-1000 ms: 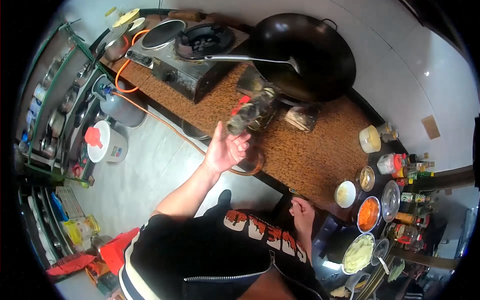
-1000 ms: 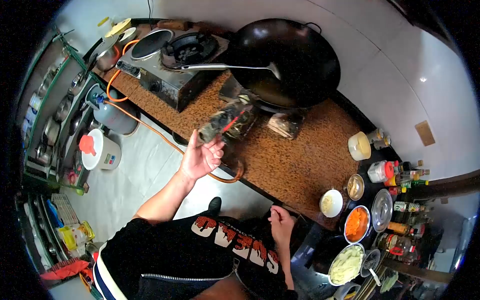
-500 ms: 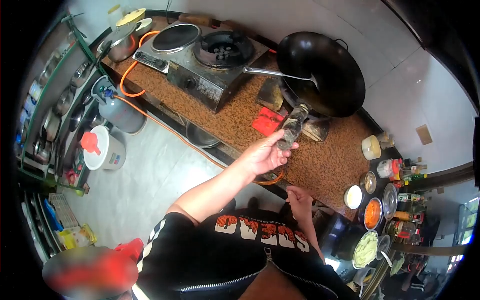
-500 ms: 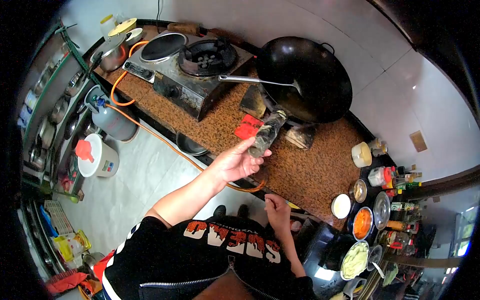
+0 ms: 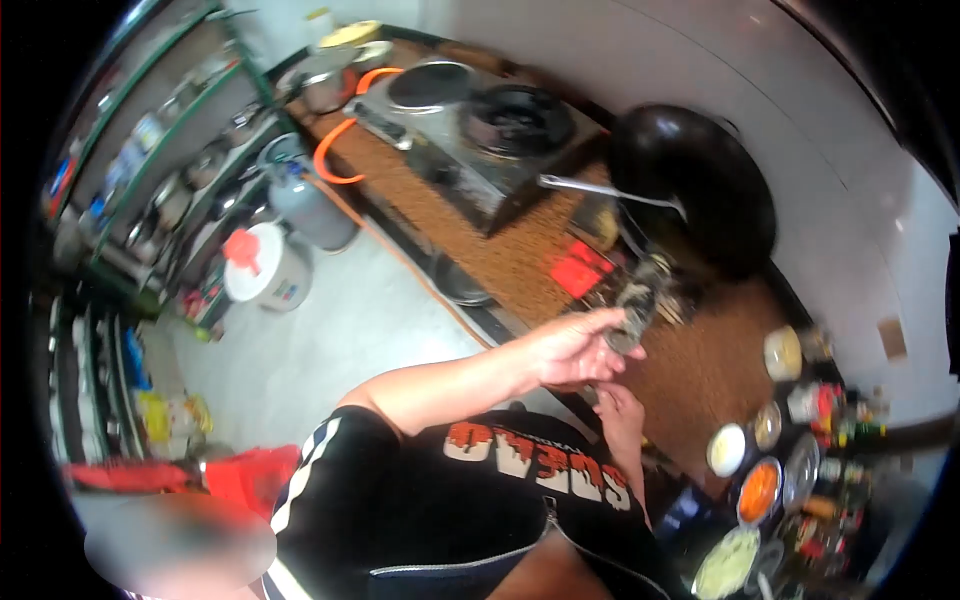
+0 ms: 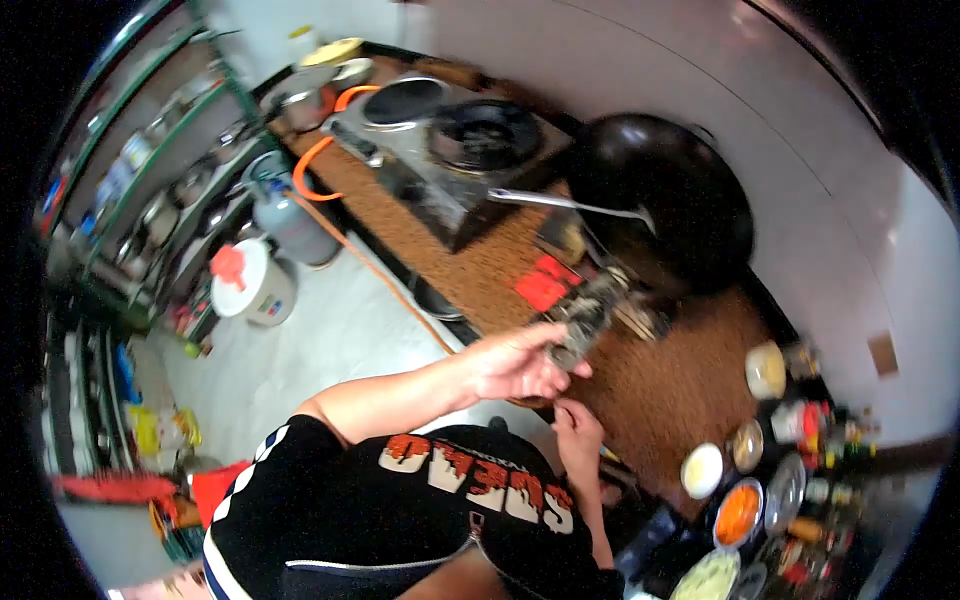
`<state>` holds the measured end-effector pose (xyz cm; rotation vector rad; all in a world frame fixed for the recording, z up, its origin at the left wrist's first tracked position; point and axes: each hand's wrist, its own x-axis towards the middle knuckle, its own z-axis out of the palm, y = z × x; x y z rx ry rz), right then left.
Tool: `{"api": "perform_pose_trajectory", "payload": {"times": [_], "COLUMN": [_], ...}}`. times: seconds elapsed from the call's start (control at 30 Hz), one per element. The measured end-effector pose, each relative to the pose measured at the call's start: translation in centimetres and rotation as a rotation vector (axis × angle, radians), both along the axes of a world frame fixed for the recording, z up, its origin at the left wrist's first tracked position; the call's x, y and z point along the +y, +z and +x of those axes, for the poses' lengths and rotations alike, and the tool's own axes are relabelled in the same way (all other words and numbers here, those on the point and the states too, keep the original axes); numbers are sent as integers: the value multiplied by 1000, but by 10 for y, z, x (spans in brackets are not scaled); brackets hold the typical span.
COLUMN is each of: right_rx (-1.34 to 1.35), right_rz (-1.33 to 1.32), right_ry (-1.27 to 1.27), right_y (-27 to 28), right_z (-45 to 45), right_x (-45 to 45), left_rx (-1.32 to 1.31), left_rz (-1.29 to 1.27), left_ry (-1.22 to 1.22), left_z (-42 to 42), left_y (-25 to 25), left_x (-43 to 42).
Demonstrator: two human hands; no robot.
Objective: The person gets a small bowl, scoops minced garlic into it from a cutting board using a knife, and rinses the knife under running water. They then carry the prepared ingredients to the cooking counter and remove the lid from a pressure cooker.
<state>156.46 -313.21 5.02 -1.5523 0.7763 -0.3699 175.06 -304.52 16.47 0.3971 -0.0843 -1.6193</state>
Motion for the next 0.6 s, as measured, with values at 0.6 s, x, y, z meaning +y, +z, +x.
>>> {"api": "perform_pose_trajectory", "payload": {"times": [0.6], "right_rx": [34], "right_rz": [127], "right_ry": [499], "right_y": [35], "right_z": [103], "right_x": [28], "left_rx": [-211], "left_rz": [399], "left_ry": [442], "left_z": [64], "left_y": [-80], "left_x": [152]}}
